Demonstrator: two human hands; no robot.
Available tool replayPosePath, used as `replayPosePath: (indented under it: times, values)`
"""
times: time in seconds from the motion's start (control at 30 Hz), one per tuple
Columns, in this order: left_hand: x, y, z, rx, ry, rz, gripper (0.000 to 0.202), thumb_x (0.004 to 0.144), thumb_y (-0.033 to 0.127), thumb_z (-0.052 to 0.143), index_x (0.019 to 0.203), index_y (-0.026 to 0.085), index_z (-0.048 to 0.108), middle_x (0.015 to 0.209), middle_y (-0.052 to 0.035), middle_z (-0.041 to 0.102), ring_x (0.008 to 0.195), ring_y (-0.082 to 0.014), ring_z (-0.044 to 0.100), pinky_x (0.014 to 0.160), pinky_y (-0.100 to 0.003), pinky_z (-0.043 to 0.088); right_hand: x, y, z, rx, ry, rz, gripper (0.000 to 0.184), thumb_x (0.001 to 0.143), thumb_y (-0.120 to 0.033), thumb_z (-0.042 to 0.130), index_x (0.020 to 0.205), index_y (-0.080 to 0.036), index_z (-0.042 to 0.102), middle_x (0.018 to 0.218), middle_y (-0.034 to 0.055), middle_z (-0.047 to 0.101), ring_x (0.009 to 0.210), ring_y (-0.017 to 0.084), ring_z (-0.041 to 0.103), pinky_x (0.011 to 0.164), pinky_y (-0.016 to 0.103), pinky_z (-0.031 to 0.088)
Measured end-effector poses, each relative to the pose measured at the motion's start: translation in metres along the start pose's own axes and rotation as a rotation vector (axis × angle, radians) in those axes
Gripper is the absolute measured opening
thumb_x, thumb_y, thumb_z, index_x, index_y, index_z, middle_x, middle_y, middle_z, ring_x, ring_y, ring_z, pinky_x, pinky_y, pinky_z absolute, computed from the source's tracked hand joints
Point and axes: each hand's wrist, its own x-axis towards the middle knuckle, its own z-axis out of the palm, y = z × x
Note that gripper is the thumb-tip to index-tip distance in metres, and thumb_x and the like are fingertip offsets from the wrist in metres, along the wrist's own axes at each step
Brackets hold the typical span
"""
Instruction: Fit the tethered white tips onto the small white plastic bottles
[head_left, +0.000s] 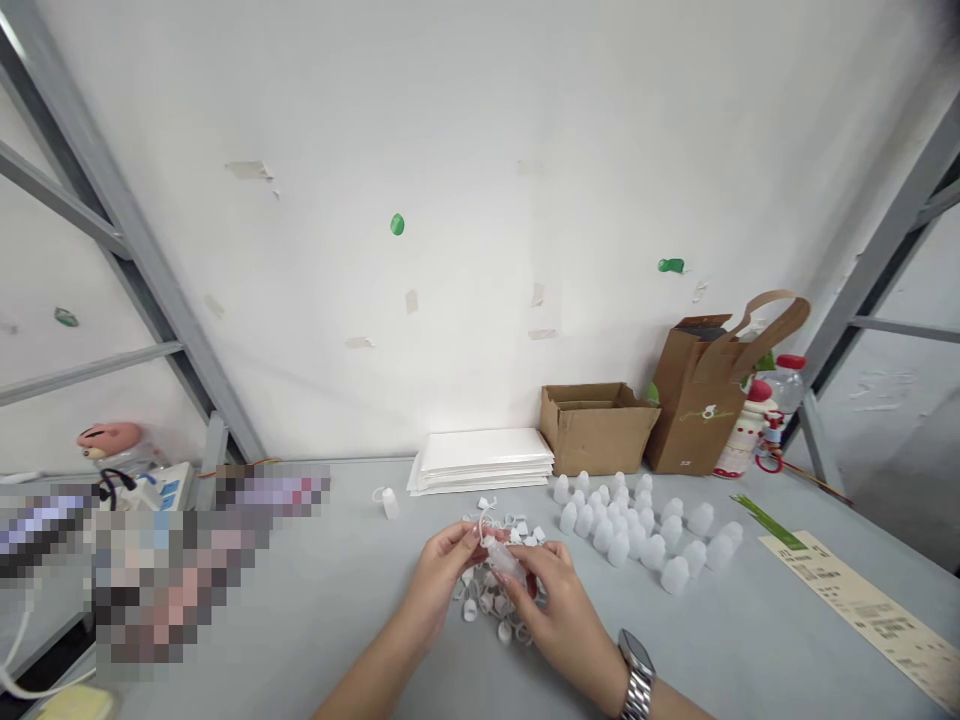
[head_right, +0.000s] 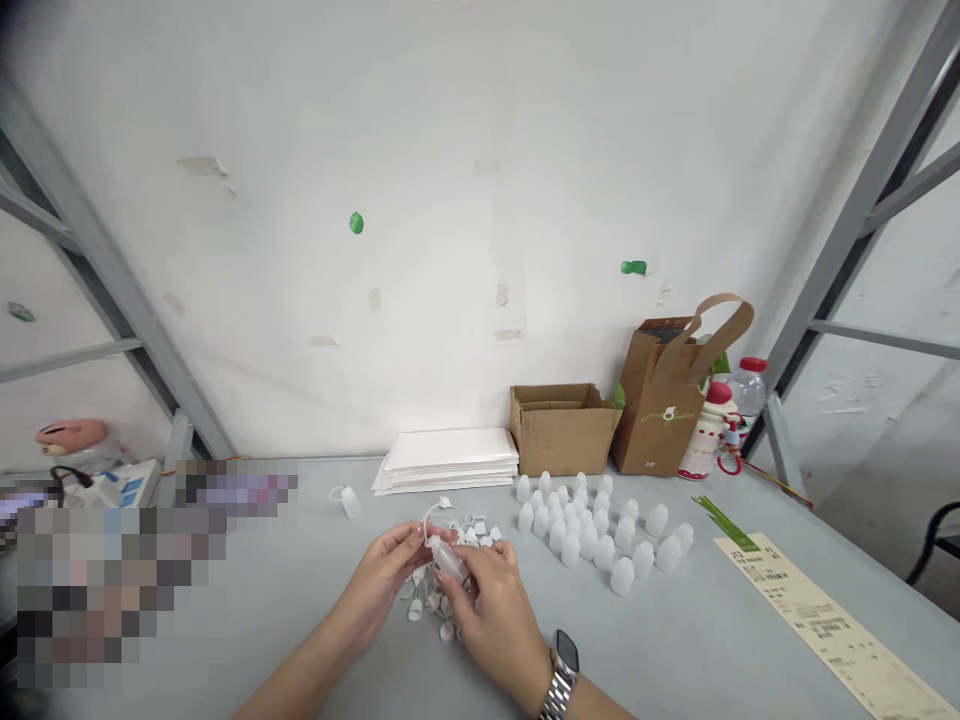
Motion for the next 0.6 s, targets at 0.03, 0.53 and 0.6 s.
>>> replayPosePath:
  times: [0.03, 0.53, 0.6]
  values:
    - [-0.001, 0.002, 0.001, 0.004, -0.011, 0.003, 0.03, 0.073, 0.042, 0.058, 0.082, 0.015, 0.067, 0.094, -0.0098, 0.069, 0.095, -0.0241, 0.059, 0.09, -0.036, 0.038, 0.0, 0.001, 0.001, -0.009, 0.022, 0.007, 0.016, 0.084, -0.03, 0.049, 0.094, -0.021, 0.057, 0.071, 0.0014, 0.062, 0.067, 0.018, 0.051, 0.067, 0.031, 0.04]
    - [-0.007, 0.005, 0.013, -0.18, -0.02, -0.002, 0.034, 0.07, 0.04, 0.062, 0.09, 0.014, 0.068, 0.102, -0.0117, 0.067, 0.106, -0.0263, 0.054, 0.097, -0.038, 0.033, 0.005, -0.002, 0.003, -0.418, 0.277, -0.321, 0.016, 0.086, -0.019, 0.044, 0.099, -0.016, 0.055, 0.072, 0.0035, 0.064, 0.067, 0.017, 0.056, 0.072, 0.035, 0.033]
    - [-0.006, 0.004, 0.012, -0.157, -0.005, -0.01, 0.031, 0.07, 0.039, 0.063, 0.088, 0.014, 0.068, 0.102, -0.012, 0.067, 0.105, -0.0261, 0.054, 0.096, -0.038, 0.034, 0.004, -0.005, 0.002, -0.394, 0.248, -0.299, 0.017, 0.086, -0.019, 0.045, 0.101, -0.016, 0.054, 0.075, 0.004, 0.065, 0.068, 0.017, 0.057, 0.072, 0.034, 0.033]
